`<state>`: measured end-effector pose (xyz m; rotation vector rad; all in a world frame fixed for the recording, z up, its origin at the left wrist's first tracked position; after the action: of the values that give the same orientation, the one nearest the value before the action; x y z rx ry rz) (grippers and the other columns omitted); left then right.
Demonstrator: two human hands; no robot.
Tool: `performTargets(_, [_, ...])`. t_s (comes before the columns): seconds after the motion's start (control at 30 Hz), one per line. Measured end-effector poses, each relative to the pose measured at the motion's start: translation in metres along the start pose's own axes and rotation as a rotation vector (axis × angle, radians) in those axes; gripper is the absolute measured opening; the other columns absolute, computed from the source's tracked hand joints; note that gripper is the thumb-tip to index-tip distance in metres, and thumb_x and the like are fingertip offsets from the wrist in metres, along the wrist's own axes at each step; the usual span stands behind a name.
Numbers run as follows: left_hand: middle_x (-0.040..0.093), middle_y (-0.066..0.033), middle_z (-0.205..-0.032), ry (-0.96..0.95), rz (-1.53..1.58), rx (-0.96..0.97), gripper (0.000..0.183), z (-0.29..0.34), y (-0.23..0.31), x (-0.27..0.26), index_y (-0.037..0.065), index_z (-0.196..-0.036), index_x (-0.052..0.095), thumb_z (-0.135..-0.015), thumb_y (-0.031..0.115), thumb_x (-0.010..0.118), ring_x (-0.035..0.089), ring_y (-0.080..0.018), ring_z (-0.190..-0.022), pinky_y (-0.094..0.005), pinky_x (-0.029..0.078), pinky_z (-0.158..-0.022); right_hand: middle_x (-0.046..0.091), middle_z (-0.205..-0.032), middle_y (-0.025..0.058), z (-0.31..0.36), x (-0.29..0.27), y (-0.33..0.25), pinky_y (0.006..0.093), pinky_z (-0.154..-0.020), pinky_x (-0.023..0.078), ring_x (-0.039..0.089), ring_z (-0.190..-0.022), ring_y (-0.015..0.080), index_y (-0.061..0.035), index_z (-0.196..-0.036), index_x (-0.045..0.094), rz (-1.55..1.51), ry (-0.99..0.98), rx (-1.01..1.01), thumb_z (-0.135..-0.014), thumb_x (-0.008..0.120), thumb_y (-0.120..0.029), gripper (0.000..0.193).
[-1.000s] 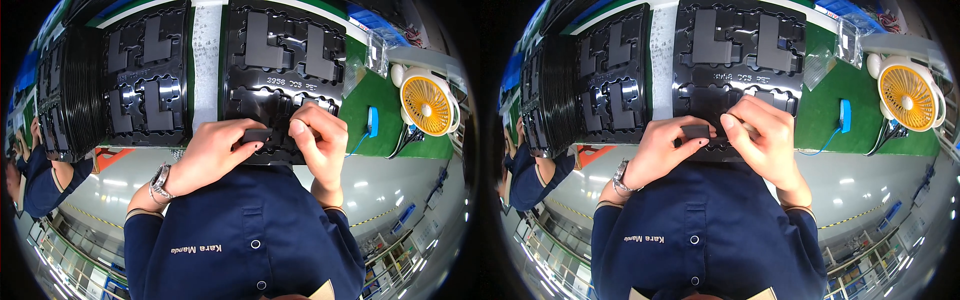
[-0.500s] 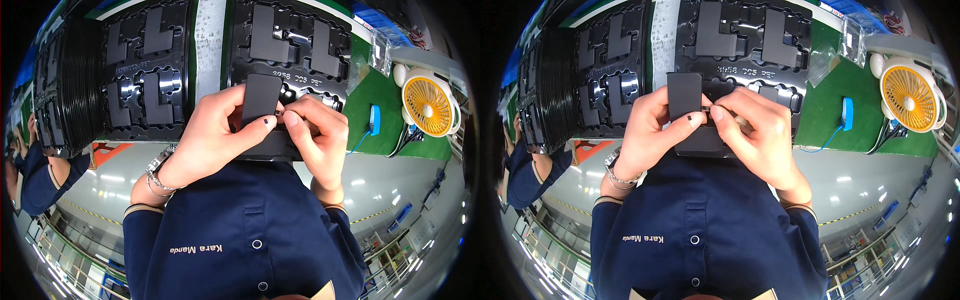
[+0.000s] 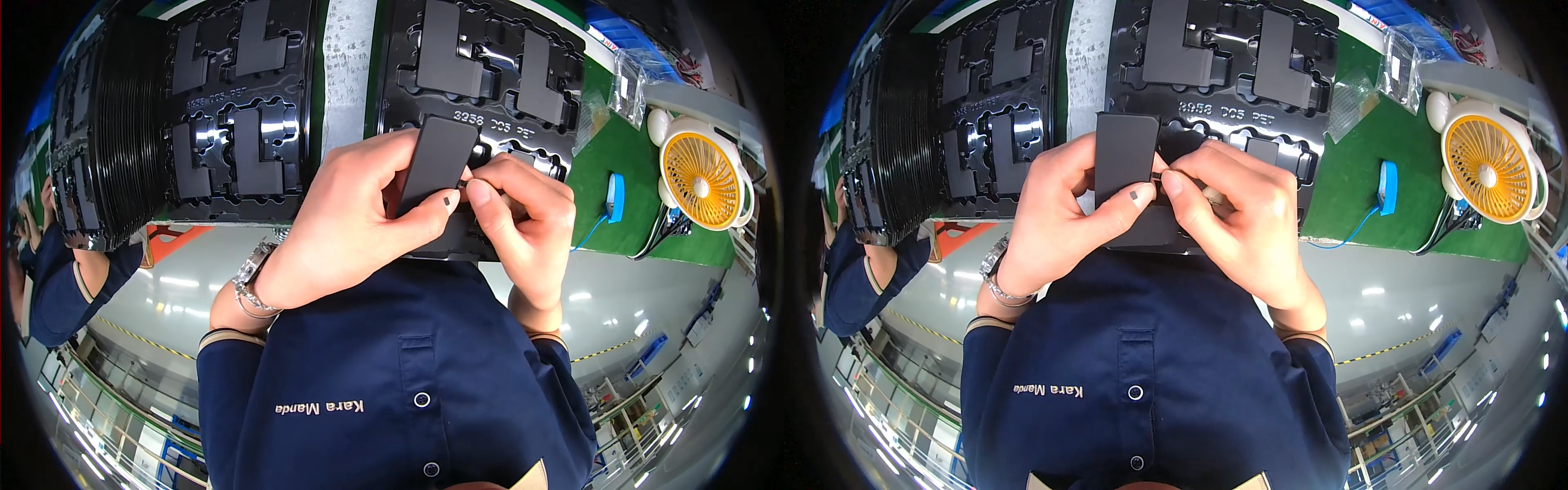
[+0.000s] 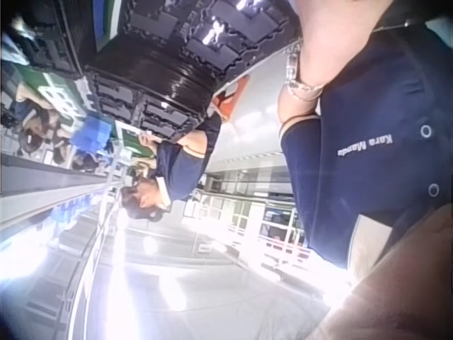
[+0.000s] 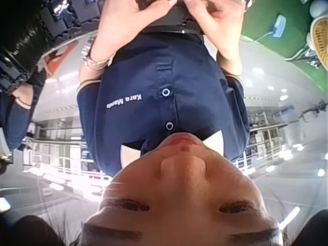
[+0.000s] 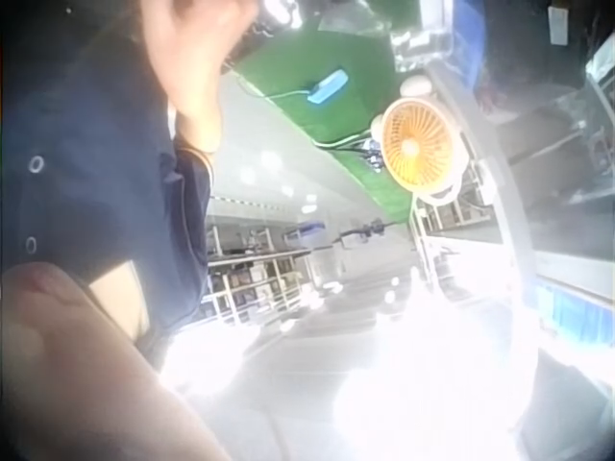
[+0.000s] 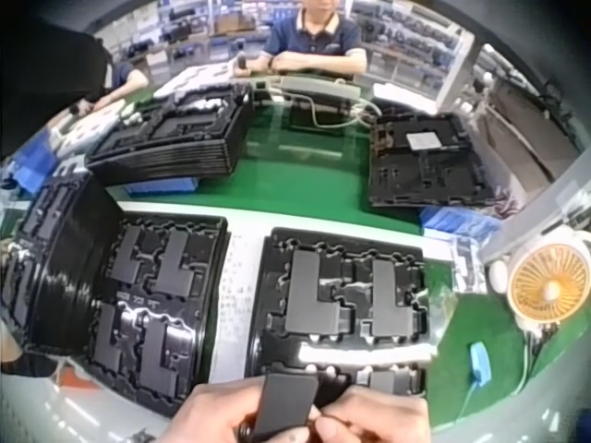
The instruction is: The person assembles small electronic components into plastic trays by hand.
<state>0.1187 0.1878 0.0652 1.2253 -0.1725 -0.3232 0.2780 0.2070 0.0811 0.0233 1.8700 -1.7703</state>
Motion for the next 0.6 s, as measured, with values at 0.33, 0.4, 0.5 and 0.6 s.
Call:
performTargets(0.33, [0.068,-0.0043,-0.098,0.011,-0.03,0.028,0.023,0.0,0.001,0.0,-0.001,-0.109,0.061,-0.087,0.003,0.064,0.062,-0.009,-0.091,-0.0265,0.051,-0.083,0.056,-0.066,0.0068,-0.001,0.001,0.001,0.028,-0.048,0.037,0.049,-0.052,0.0134,0.0022,-0.082,0.065,0.006,0.0,-0.005,-0.083,0.066,-0.003,0.005])
performTargets(0.4, [0.068,-0.004,-0.098,0.015,-0.03,0.019,0.021,0.0,0.0,0.0,-0.001,-0.108,0.062,-0.087,0.004,0.064,0.062,-0.0089,-0.091,-0.0262,0.051,-0.083,0.057,-0.067,0.0068,0.0,0.001,0.001,0.0274,-0.048,0.038,0.051,-0.053,0.0133,0.002,-0.082,0.065,0.031,0.005,0.007,-0.083,0.067,-0.003,0.006])
performTargets(0.5, [0.067,-0.0039,-0.097,0.016,0.034,-0.018,0.02,0.0,-0.007,0.0,-0.001,-0.107,0.062,-0.088,0.005,0.064,0.062,-0.0089,-0.09,-0.026,0.051,-0.081,0.06,-0.069,0.0066,0.001,-0.002,0.005,0.0264,-0.05,0.04,0.053,-0.054,0.0128,0.0017,-0.082,0.066,0.074,0.041,0.061,-0.083,0.07,-0.005,0.008])
performTargets(0.6, [0.067,-0.0046,-0.097,0.001,0.08,-0.087,0.019,-0.001,-0.01,-0.002,-0.001,-0.107,0.063,-0.089,0.005,0.063,0.063,-0.0095,-0.088,-0.026,0.051,-0.081,0.062,-0.068,0.0044,0.004,-0.014,0.02,0.0243,-0.052,0.041,0.052,-0.054,0.0085,0.0024,-0.082,0.066,0.022,0.128,0.155,-0.084,0.071,-0.009,0.013])
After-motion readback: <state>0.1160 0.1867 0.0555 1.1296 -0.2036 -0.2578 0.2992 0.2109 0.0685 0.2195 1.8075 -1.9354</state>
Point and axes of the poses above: each hand's wrist, its own z-axis away from the middle knuckle, its own x-axis out of the palm, y = z × x, the point moved 5 cm from there along -z, towards the middle knuckle
